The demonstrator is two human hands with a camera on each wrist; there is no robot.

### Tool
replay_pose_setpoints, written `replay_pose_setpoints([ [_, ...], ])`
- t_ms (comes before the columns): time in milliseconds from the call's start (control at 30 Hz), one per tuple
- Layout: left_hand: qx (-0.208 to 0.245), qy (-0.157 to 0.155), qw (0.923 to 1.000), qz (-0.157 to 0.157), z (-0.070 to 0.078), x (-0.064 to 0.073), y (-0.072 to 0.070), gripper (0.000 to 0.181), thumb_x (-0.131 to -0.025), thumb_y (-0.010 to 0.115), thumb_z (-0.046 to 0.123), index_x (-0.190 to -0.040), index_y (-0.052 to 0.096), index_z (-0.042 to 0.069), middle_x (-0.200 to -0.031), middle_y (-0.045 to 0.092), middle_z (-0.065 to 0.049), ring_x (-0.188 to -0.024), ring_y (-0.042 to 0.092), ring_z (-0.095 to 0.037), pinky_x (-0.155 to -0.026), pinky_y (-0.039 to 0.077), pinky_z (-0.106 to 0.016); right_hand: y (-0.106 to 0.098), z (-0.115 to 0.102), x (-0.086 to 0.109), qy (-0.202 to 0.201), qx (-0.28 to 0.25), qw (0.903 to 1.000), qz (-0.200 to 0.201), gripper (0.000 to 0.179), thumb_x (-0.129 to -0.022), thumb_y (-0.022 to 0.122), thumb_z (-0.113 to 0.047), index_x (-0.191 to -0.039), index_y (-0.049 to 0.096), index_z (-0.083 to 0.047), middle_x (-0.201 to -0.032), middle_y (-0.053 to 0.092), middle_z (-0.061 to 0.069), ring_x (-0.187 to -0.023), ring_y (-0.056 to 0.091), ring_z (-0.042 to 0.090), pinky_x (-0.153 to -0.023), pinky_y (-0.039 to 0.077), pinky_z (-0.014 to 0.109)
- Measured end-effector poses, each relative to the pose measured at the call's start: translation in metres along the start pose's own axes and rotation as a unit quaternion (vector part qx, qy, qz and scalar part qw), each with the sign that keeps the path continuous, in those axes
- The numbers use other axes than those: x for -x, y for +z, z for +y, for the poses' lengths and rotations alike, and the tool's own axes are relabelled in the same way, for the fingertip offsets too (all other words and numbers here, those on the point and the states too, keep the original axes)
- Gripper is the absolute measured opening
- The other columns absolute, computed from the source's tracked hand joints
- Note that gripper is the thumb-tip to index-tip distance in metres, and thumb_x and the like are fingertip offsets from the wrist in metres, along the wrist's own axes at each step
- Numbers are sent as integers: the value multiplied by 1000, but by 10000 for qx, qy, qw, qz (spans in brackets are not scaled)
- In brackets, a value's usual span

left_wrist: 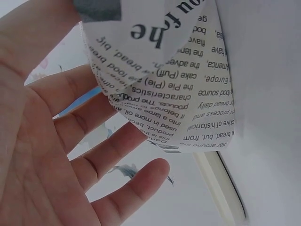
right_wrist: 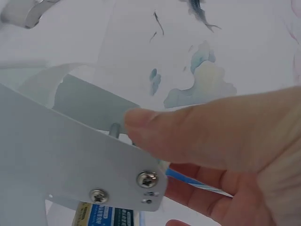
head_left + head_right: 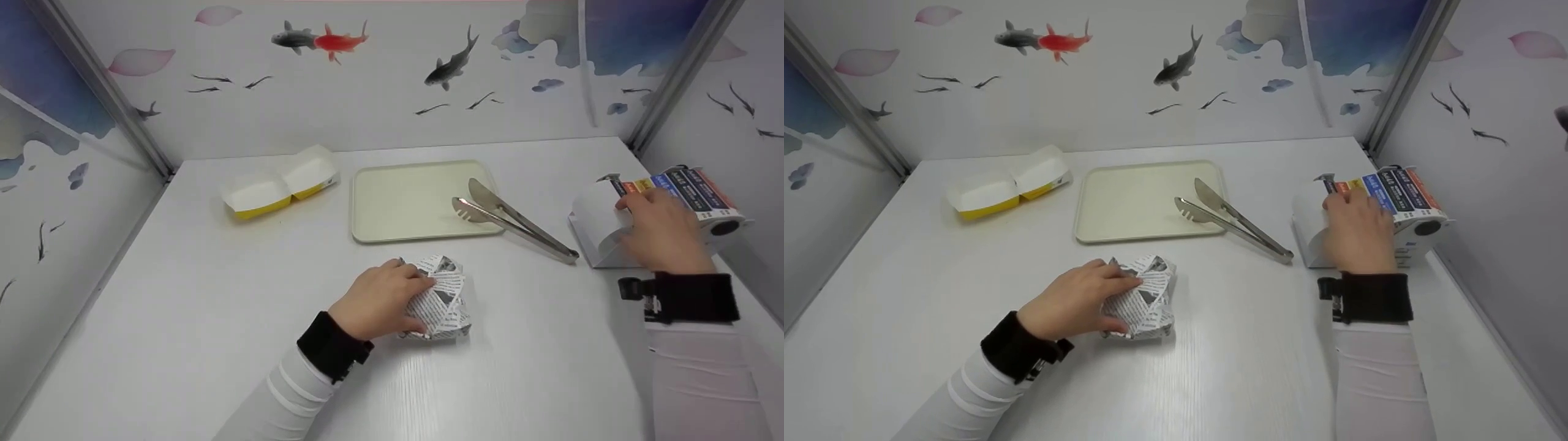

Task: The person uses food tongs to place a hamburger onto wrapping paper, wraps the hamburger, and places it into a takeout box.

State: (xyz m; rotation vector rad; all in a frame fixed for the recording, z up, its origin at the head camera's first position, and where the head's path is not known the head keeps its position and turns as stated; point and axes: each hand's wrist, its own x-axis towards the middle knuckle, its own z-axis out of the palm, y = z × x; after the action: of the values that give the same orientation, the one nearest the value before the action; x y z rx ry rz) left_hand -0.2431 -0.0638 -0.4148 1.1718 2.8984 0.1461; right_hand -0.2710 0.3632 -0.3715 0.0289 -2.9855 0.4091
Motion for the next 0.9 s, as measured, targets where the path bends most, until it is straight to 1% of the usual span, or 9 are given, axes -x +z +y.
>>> replay_pose_setpoints([
  [100, 18, -23, 10000, -3, 0, 0, -1, 74, -82, 86, 54, -145, 65, 21, -134, 70, -3, -119, 64, -24, -92, 60, -41, 1, 2, -3, 150, -39, 9999, -52, 49, -88, 68, 2, -133, 53, 11, -141, 38, 48, -121, 40, 65, -99, 33, 81],
  [267, 74, -69, 9999, -35, 0, 0, -2, 74, -82, 87, 52, -145, 65, 21, -135, 70, -4, -120, 63, -25, -95, 59, -42, 4, -1, -5, 267, -74, 9995, 160, 44, -90, 71, -2, -128, 54, 10, -137, 43, 44, -117, 43, 60, -99, 37, 79],
  [367, 97, -57, 9999, -48, 1, 0, -2, 74, -82, 87, 52, -145, 65, 21, -135, 70, -4, -120, 63, -25, -95, 59, -42, 6, -2, -4, 184, -97, 9991, 379, 37, -91, 70, -2, -123, 57, 10, -131, 48, 42, -114, 47, 59, -95, 39, 76],
  [433, 109, -49, 9999, -44, 1, 0, -2, 75, -82, 87, 53, -145, 65, 20, -134, 70, -4, -120, 64, -25, -94, 59, -42, 8, -3, -3, 83, -74, 9981, 599, 30, -91, 69, -2, -117, 60, 10, -126, 52, 41, -111, 50, 59, -92, 41, 74],
  [533, 124, -38, 9999, -34, 1, 1, -1, 75, -82, 87, 53, -145, 65, 20, -134, 70, -4, -120, 64, -25, -95, 59, -42, 12, -7, -3, -76, -11, 9946, 1033, 20, -91, 70, -1, -106, 64, 10, -116, 59, 39, -103, 56, 57, -83, 44, 69],
  [667, 137, -65, 9999, -47, 1, 0, -1, 74, -82, 87, 52, -145, 65, 20, -135, 70, -4, -120, 64, -25, -95, 59, -43, 15, -12, -2, -169, 11, 9894, 1444, 13, -89, 69, 1, -99, 66, 10, -107, 63, 37, -95, 61, 56, -77, 46, 65],
  [833, 132, -48, 9999, -21, 1, 0, -1, 76, -81, 87, 53, -146, 65, 20, -135, 70, -4, -119, 64, -25, -95, 59, -43, 16, -14, -2, -201, -44, 9892, 1453, 11, -89, 66, 3, -97, 64, 10, -102, 63, 35, -91, 61, 53, -75, 47, 63],
  [900, 111, -2, 9999, 27, 0, 0, 0, 75, -81, 87, 53, -145, 65, 20, -134, 70, -4, -119, 64, -26, -95, 59, -42, 16, -14, -1, -287, -51, 9886, 1479, 9, -88, 65, 3, -95, 64, 9, -98, 64, 33, -87, 61, 51, -72, 47, 62],
])
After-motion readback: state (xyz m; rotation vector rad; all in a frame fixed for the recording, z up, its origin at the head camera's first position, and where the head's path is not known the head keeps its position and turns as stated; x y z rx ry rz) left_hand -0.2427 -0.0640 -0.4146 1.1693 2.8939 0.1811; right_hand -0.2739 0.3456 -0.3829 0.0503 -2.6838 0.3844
